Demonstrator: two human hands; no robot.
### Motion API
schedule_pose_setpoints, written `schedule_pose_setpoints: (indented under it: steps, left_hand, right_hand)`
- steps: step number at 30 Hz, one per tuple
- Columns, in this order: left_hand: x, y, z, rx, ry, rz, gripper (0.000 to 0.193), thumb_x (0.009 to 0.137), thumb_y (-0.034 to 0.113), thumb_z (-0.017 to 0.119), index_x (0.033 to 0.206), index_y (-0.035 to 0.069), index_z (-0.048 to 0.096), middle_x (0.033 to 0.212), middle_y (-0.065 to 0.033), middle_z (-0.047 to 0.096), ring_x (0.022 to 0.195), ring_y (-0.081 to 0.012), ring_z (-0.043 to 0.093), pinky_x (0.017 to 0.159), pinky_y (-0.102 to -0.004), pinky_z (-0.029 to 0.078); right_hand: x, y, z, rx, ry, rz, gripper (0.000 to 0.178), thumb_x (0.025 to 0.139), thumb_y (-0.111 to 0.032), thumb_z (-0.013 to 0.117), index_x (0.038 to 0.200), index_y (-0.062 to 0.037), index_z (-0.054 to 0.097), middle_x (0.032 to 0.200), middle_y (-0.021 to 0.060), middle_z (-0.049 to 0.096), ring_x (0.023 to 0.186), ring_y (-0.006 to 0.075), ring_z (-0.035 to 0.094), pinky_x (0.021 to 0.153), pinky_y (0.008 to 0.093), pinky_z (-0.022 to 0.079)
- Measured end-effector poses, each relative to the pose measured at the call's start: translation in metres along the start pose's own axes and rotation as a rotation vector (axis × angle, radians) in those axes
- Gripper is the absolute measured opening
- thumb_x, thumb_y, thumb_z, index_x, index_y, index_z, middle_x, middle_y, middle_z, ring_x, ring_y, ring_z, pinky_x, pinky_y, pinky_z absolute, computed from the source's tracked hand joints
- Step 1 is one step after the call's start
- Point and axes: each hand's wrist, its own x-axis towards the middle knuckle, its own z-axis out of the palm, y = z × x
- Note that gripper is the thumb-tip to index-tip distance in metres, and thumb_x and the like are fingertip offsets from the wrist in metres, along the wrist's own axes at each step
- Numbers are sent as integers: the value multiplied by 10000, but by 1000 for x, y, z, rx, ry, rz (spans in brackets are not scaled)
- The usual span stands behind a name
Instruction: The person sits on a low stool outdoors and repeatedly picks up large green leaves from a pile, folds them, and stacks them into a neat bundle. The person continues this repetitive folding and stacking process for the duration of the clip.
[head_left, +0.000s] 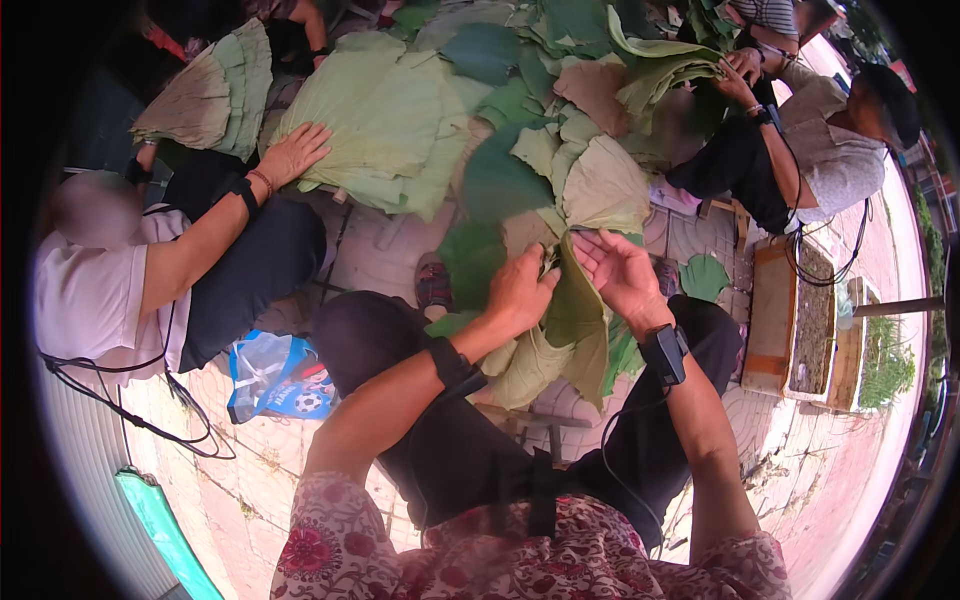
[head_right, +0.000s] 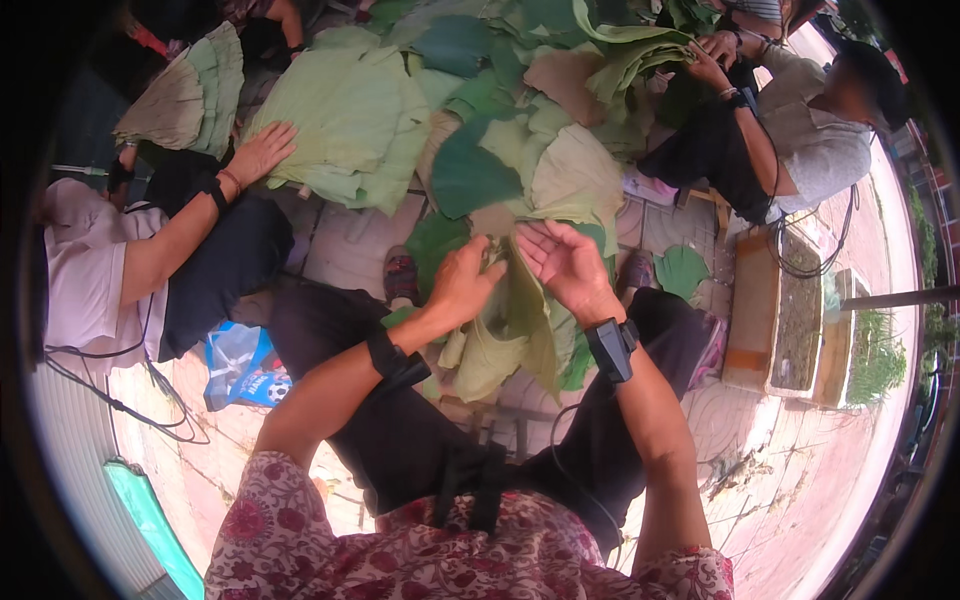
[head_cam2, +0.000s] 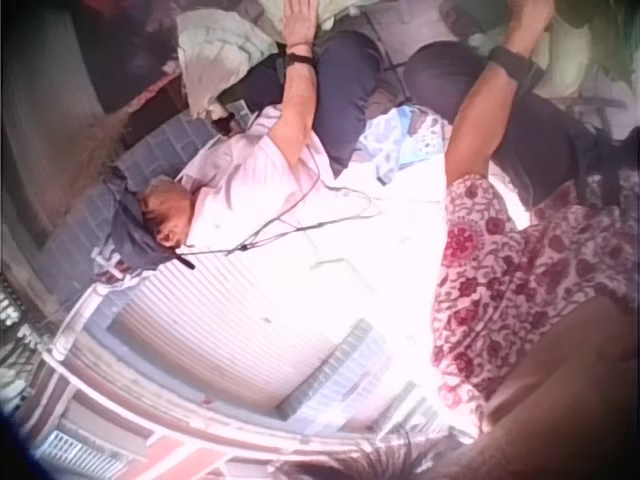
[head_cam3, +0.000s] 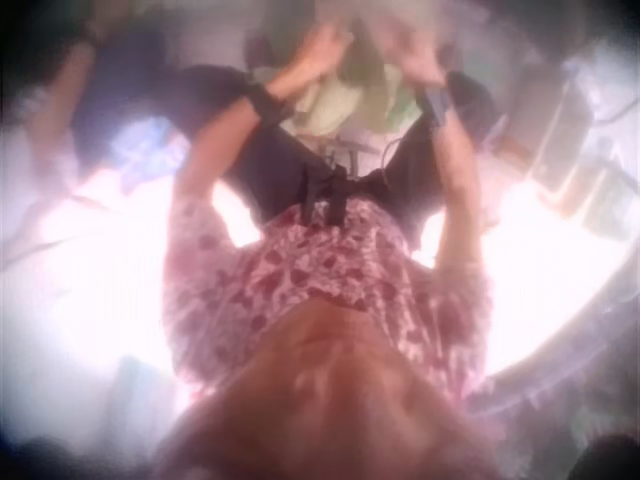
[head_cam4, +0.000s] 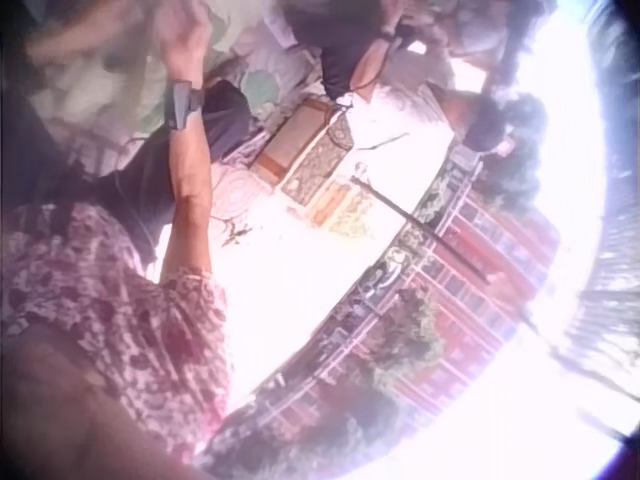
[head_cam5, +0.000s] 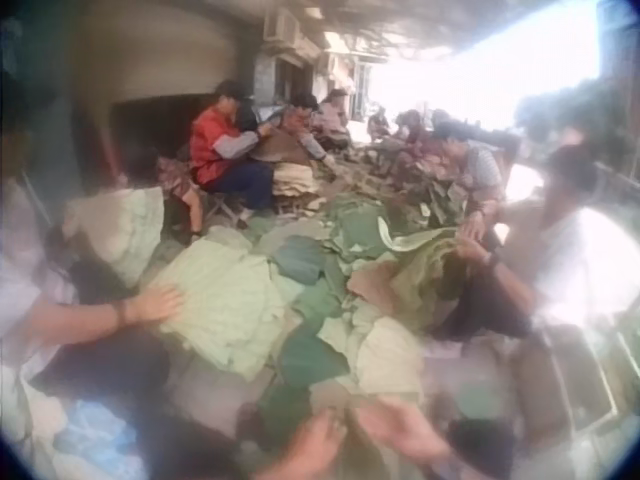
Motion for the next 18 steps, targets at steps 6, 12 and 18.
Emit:
schedule_pose_setpoints:
  steps: [6, 12, 18]
  left_hand:
    - [21, -9, -8, -520, 19, -341, 305, 914, 159, 613, 1116, -69, 622, 1013, -151, 677, 927, -230, 627, 814, -376, 479]
    - [21, 6, -4, -583, -6, -421, 275, 927, 158, 612, 1087, -65, 635, 978, -98, 648, 878, -181, 571, 794, -335, 446]
    - [38, -31, 6, -351, 218, -405, 239, 906, 177, 660, 914, -58, 617, 816, -180, 632, 773, -270, 608, 732, -417, 461]
  right_hand:
    - [-24, 6, 53, -917, -296, -184, 743, 919, -228, 688, 1538, -37, 323, 1532, 138, 423, 1459, 276, 344, 1208, 443, 272]
    - [-26, 21, 32, -1402, -281, -461, 822, 804, -40, 670, 1549, -61, 321, 1508, 127, 448, 1461, 265, 349, 1204, 374, 281]
    - [-24, -4, -3, -798, 46, -521, 798, 713, 165, 349, 1500, 33, 370, 1414, 191, 536, 1328, 258, 497, 1104, 304, 382]
